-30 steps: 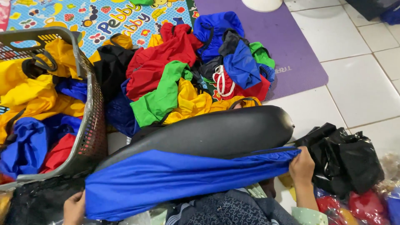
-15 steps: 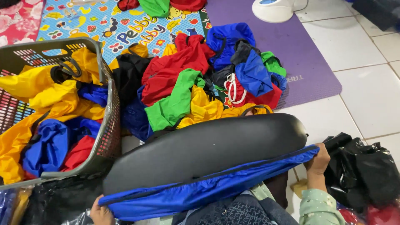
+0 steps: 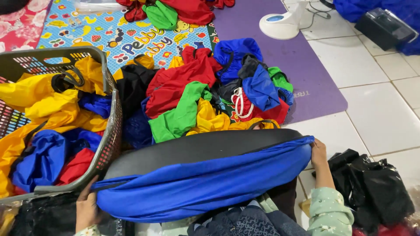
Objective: The person sits on the floor and uses a yellow sponge to wipe a blue piece of clothing resting on their lap. After cleaning, they fold the item and place it into a clear plastic bag, then transfer the bag into a black plastic bag.
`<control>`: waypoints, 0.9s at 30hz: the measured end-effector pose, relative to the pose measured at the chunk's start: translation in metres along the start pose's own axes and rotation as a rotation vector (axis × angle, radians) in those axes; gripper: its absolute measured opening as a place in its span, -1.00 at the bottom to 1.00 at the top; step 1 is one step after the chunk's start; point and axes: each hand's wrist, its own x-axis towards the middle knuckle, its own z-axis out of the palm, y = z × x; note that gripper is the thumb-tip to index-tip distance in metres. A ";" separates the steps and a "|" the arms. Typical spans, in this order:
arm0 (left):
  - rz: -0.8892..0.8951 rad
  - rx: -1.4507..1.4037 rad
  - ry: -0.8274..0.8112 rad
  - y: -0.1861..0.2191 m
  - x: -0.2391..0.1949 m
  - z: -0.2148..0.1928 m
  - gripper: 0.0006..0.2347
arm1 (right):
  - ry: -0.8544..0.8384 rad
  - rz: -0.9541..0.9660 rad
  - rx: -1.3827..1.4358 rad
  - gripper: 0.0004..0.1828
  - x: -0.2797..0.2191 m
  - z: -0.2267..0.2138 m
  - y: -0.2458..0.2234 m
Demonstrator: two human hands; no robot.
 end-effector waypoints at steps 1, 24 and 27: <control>-0.037 -0.096 -0.032 0.003 -0.003 0.002 -0.59 | -0.017 0.136 0.153 -0.59 0.002 0.002 0.012; -0.116 0.074 0.209 0.009 0.013 0.017 -0.70 | -0.617 0.466 0.550 -0.50 0.077 0.024 -0.090; -0.147 0.082 0.213 0.008 0.011 0.017 -0.68 | -0.722 0.357 0.670 -0.32 0.096 0.015 0.024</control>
